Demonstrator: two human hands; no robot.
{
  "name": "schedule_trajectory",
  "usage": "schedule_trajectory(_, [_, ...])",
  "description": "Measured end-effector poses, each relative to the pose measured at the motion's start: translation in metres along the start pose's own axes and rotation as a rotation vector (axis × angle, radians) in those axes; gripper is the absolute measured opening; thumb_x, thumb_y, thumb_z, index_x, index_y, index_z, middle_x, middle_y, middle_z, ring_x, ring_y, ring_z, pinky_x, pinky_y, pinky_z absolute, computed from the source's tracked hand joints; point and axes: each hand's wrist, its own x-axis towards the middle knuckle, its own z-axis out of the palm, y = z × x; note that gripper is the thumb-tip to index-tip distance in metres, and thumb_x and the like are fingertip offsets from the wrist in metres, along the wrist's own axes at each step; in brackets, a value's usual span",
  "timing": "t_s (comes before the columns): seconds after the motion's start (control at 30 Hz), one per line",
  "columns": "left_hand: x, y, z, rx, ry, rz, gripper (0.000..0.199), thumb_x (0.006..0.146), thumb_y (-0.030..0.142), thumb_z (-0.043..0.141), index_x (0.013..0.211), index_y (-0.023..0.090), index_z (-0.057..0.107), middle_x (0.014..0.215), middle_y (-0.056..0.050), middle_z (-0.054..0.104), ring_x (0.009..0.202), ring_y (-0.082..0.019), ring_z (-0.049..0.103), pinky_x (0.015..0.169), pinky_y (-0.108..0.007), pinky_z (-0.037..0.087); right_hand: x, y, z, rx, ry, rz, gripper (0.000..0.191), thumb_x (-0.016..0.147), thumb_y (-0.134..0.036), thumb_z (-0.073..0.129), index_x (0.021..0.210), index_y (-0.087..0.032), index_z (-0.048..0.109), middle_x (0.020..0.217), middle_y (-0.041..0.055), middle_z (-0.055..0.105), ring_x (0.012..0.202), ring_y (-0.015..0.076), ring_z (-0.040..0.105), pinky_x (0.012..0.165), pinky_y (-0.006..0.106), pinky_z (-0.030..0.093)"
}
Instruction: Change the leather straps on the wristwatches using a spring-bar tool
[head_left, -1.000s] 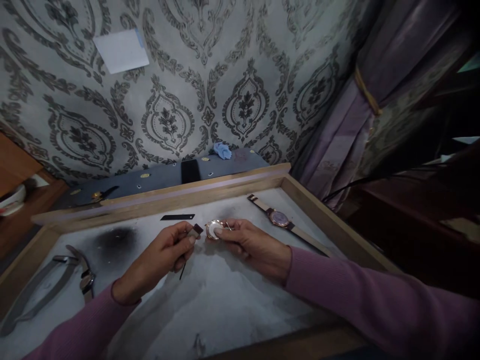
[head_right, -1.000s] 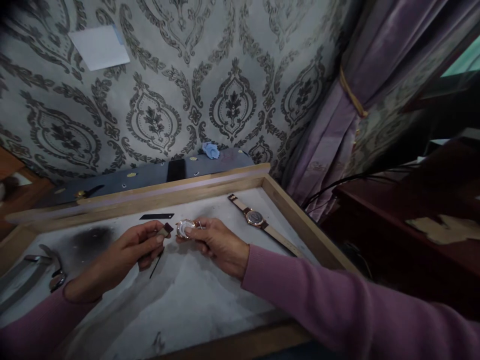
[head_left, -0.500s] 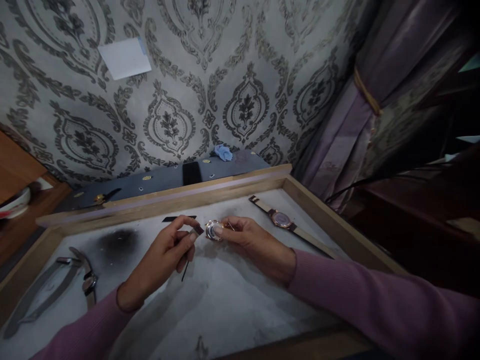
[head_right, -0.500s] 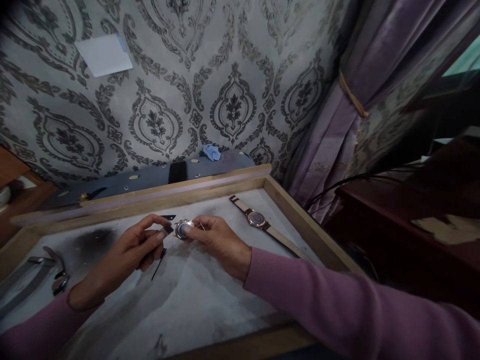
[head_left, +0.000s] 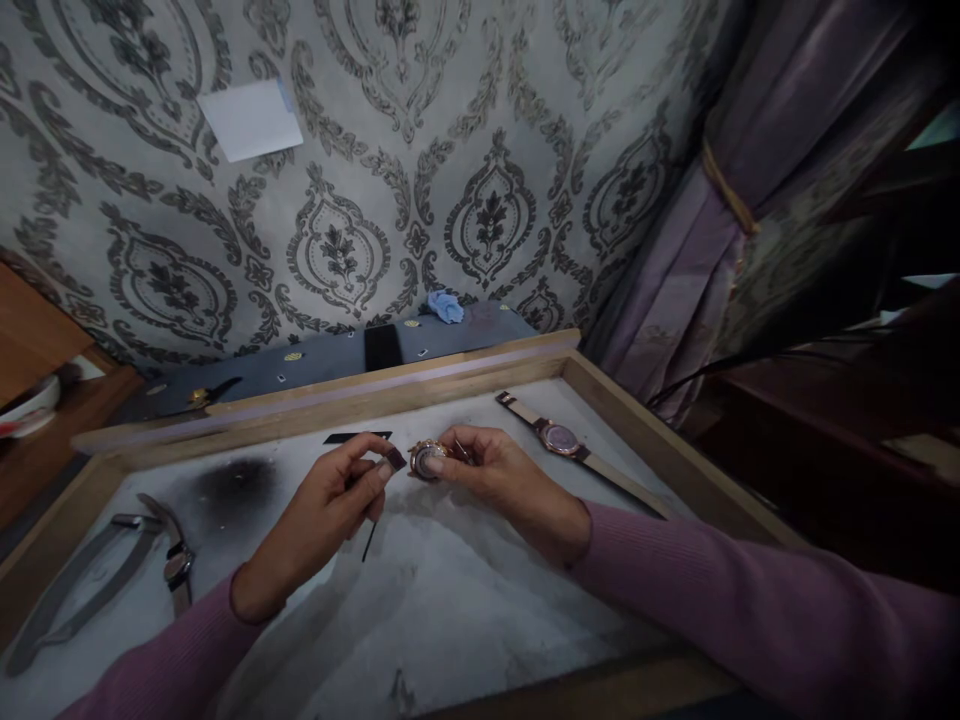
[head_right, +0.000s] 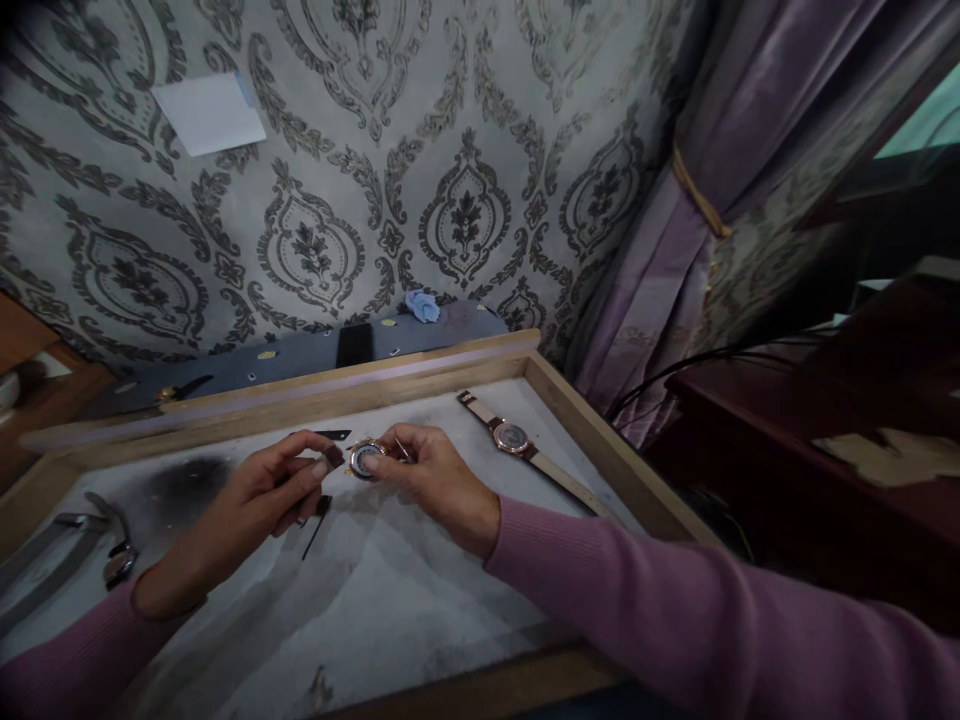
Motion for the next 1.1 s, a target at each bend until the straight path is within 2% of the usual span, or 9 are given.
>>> schedule_trajectory(0.3, [-0.0021, 0.0004, -0.0001, 0.063, -0.008, 0.077, 0.029, 0.089, 0.040, 0.047, 0.101, 0.014, 0.052, 0.051, 0.008, 0.043, 0.044, -0.008, 0.028, 0.041, -0.020, 0.022, 0.0006, -0.0016, -0.0012, -0.052, -0.017, -0.059, 0.027, 0.069, -0.041, 0.074, 0.071, -0.017, 0.062, 0.071, -0.0002, 0.061, 0.067, 0.0121, 0.050, 0.064, 0.027, 0.038])
schedule_trajectory(0.5, [-0.0021, -0.0028, -0.0022, 0.078, -0.001, 0.119, 0.027, 0.090, 0.039, 0.047, 0.103, 0.015, 0.053, 0.053, 0.008, 0.043, 0.050, -0.010, 0.037, 0.047, -0.022, 0.027, 0.0001, -0.0019, -0.0020, -0.060, -0.041, -0.066, 0.021, 0.072, -0.035, 0.073, 0.074, -0.016, 0.064, 0.074, 0.0004, 0.064, 0.067, 0.0115, 0.053, 0.066, 0.027, 0.040])
schedule_trajectory(0.83, [-0.0037, -0.0074, -0.0026, 0.102, -0.011, 0.125, 0.027, 0.092, 0.040, 0.049, 0.106, 0.018, 0.055, 0.057, 0.007, 0.042, 0.053, -0.010, 0.037, 0.051, -0.023, 0.032, -0.0005, -0.0054, -0.0028, -0.064, -0.059, -0.091, 0.026, 0.070, -0.040, 0.074, 0.075, -0.016, 0.065, 0.075, 0.0008, 0.065, 0.070, 0.0131, 0.056, 0.069, 0.028, 0.043])
schedule_trajectory(1.1, [-0.0036, -0.0073, -0.0037, 0.104, -0.015, 0.134, 0.027, 0.092, 0.040, 0.049, 0.106, 0.018, 0.055, 0.059, 0.006, 0.044, 0.055, -0.011, 0.040, 0.055, -0.024, 0.037, -0.0004, -0.0044, -0.0019, -0.077, -0.053, -0.125, 0.026, 0.070, -0.039, 0.075, 0.073, -0.016, 0.064, 0.070, -0.0009, 0.061, 0.064, 0.0106, 0.051, 0.062, 0.026, 0.040])
